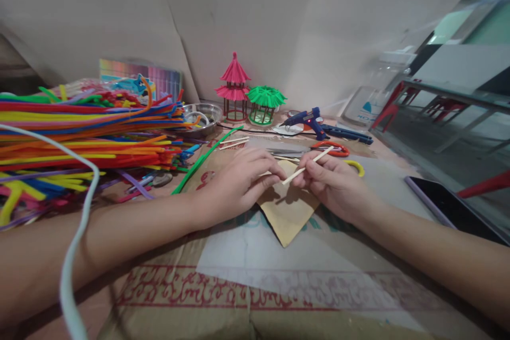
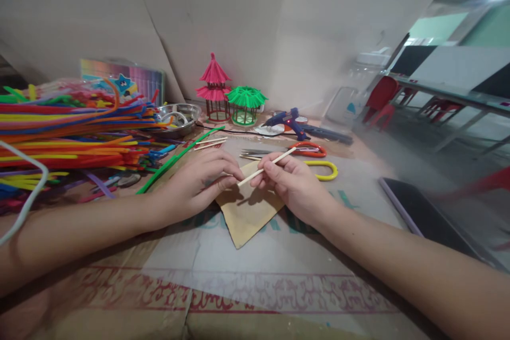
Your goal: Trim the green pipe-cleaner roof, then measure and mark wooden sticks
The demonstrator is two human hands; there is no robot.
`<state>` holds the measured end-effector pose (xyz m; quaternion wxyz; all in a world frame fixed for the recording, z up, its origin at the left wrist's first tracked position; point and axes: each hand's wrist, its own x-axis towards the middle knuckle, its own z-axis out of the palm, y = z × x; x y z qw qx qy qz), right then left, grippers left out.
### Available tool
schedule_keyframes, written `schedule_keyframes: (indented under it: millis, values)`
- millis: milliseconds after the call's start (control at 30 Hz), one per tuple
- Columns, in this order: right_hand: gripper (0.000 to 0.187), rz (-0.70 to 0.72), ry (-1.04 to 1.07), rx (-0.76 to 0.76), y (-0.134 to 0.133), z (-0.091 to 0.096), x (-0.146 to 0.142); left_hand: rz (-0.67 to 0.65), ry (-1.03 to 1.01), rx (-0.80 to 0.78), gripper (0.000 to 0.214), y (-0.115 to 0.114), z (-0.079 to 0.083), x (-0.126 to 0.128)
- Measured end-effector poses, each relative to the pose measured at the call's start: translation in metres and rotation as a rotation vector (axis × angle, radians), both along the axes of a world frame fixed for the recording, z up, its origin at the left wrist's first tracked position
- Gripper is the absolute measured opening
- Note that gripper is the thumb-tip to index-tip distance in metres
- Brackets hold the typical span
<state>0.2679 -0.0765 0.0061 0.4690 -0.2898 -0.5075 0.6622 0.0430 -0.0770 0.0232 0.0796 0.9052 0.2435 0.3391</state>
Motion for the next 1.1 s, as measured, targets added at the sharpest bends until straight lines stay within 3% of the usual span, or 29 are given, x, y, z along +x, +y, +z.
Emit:
schedule_keyframes:
  millis: [433, 867, 1100]
  values:
    - [0.022, 0.069, -0.015, 0.011, -0.003, 0.0023, 0.0006, -0.057, -0.009, -0.065, 0.009, -0.0008, -0.0001, 0.0005]
    - [0.024, 0.022, 0.002, 0.013, -0.0007, 0.0005, -0.0016, -0.1, -0.004, -0.042, 0.008, 0.0004, -0.0022, 0.001]
    - [0.021, 0.038, 0.029, 0.011, -0.0002, -0.0022, -0.0017, -0.102, -0.07, 0.087, 0.017, -0.0018, 0.0003, -0.0018]
